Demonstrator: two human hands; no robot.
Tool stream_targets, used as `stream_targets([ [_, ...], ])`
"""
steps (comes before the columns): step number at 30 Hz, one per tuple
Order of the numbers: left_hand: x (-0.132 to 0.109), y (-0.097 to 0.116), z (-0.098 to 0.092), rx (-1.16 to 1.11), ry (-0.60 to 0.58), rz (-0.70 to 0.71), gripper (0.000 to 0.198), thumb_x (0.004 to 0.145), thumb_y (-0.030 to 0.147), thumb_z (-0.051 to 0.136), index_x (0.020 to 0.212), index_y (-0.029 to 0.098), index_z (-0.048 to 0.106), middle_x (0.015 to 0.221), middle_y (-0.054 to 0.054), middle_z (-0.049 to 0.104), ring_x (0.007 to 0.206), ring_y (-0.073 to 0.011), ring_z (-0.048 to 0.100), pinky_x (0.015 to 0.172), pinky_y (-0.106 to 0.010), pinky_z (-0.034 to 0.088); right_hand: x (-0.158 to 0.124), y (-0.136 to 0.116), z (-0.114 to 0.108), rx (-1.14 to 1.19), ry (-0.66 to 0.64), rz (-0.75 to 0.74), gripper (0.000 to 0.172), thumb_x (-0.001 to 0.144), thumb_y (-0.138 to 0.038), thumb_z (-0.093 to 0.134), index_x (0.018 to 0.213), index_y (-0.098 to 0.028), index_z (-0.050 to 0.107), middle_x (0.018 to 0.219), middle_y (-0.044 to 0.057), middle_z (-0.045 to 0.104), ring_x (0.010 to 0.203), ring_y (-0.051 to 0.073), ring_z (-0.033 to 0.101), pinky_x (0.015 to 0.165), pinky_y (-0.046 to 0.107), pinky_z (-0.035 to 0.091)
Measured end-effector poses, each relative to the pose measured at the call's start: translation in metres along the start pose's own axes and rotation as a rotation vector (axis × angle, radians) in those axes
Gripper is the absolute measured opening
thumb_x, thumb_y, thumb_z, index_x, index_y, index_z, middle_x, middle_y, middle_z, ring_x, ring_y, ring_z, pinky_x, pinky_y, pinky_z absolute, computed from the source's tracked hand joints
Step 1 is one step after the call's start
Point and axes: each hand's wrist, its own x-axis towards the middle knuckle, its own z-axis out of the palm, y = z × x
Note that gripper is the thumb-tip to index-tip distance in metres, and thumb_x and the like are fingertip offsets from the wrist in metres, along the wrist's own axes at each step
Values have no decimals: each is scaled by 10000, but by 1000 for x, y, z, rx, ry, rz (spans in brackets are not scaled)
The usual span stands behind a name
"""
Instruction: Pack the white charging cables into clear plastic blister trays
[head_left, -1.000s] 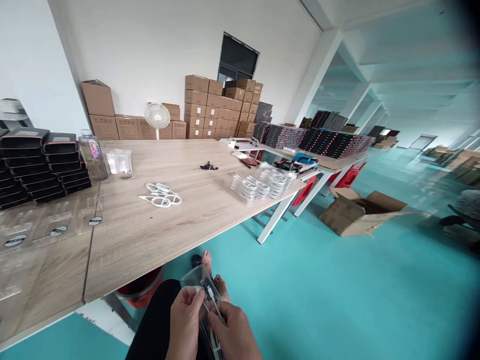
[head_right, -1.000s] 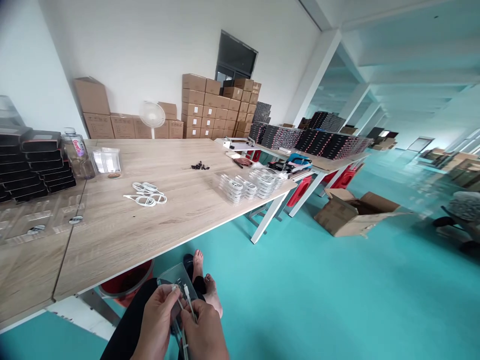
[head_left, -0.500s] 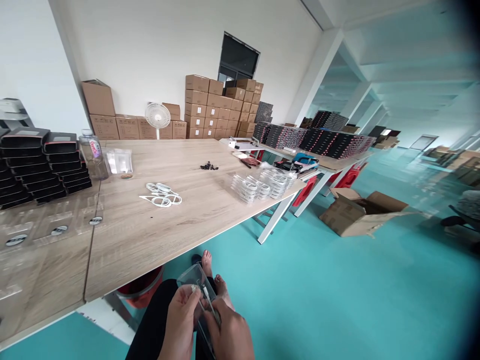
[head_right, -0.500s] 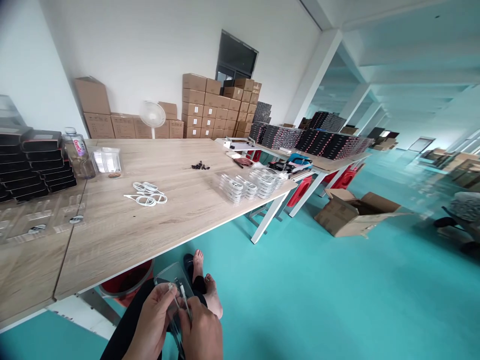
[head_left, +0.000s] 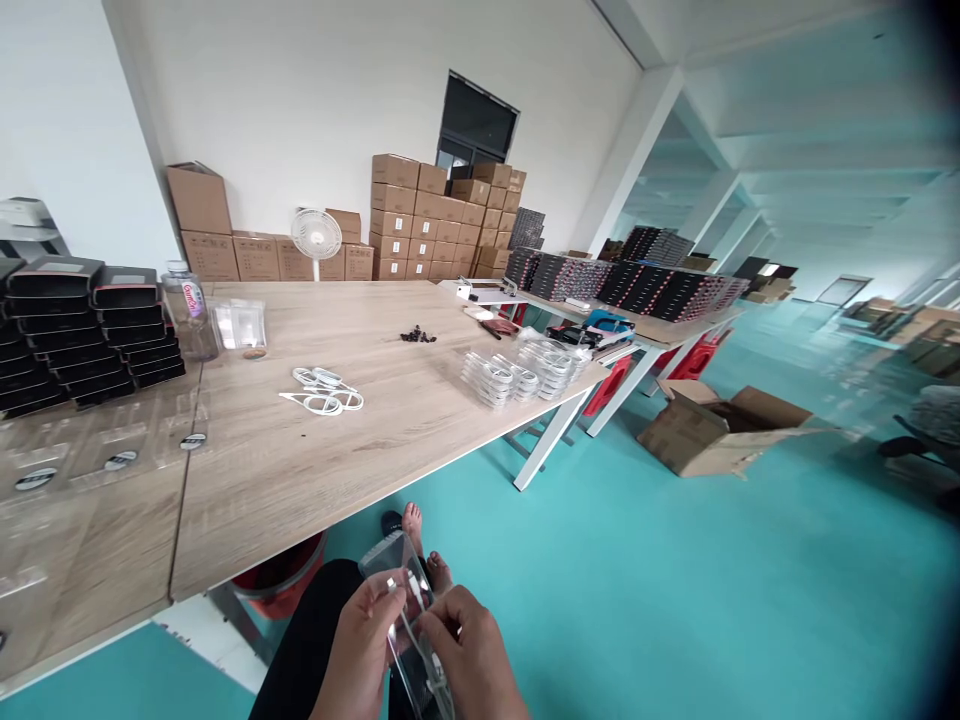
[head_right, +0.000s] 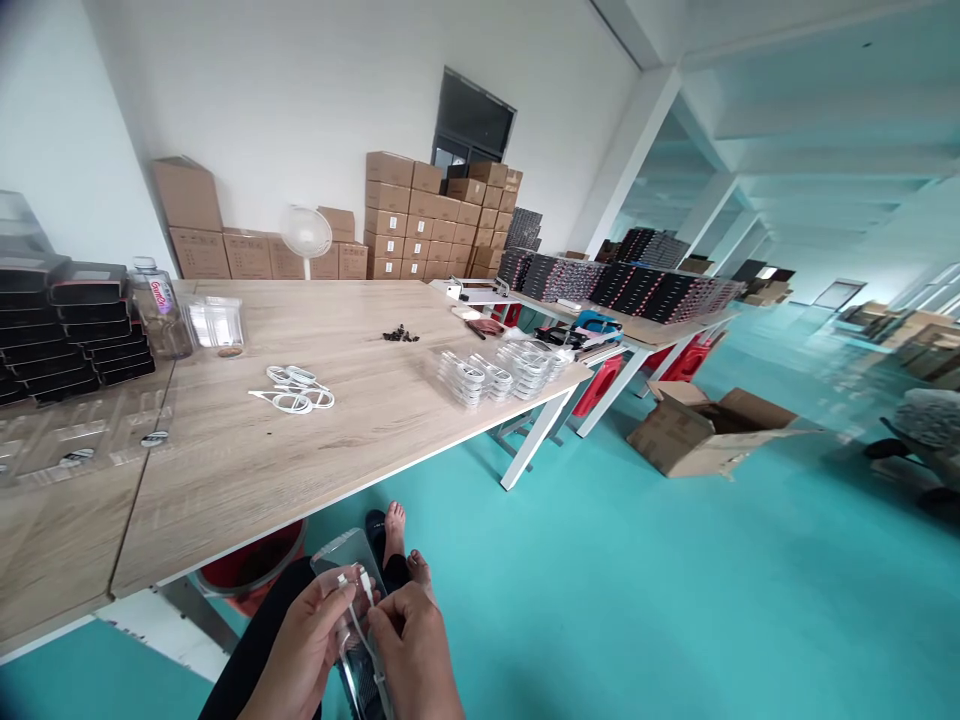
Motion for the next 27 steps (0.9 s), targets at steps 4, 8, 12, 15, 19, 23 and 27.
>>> stream_targets([
  [4,0,-4,0,25,1,-10,380,575,387,896,832,149,748,738,-74,757,677,-217,700,610,-294,525,1,-9,-2,-125,-45,-69,224,808,-160,573,598,-225,614,738,18,651,716,188,642,654,284,465],
  [8,2,-7,4,23,44,18,416,487,339,946,791,150,735,681,-43,731,623,-178,665,594,-275,521,1,-17,-5,-311,-84,-115,249,841,-112,551,619,-216,594,799,47,668,746,196,662,641,288,464],
  [12,3,-13,8,67,65,22,390,520,390,937,717,159,693,580,9,669,534,-128,610,535,-227,479,-1,-21,-5,-451,-71,-153,255,857,-90,543,645,-216,608,836,71,702,847,231,693,642,284,459],
  [15,6,-17,7,92,54,27,374,577,421,910,735,168,683,617,6,686,561,-130,626,555,-225,488,-4,-20,-4,-489,-39,-173,250,890,-128,535,678,-224,627,883,73,724,885,236,701,640,270,452],
  [19,11,-14,1,37,92,59,364,593,402,905,728,180,650,609,3,682,595,-156,654,553,-232,498,-13,-8,-4,-488,-44,-173,145,830,-112,579,860,-234,652,924,47,714,794,204,695,612,251,435],
  [23,14,-6,-2,-51,155,22,394,557,339,933,767,178,641,661,-21,710,643,-173,681,591,-259,538,-23,15,-7,-396,-78,-163,227,785,-90,587,925,-250,665,883,15,708,710,176,671,637,244,455],
  [27,11,-6,3,-108,196,10,403,579,357,928,807,177,648,703,-28,720,659,-173,696,581,-264,550,-31,28,-11,-442,-17,-232,248,825,-133,546,992,-272,665,860,11,718,664,180,657,589,249,429],
])
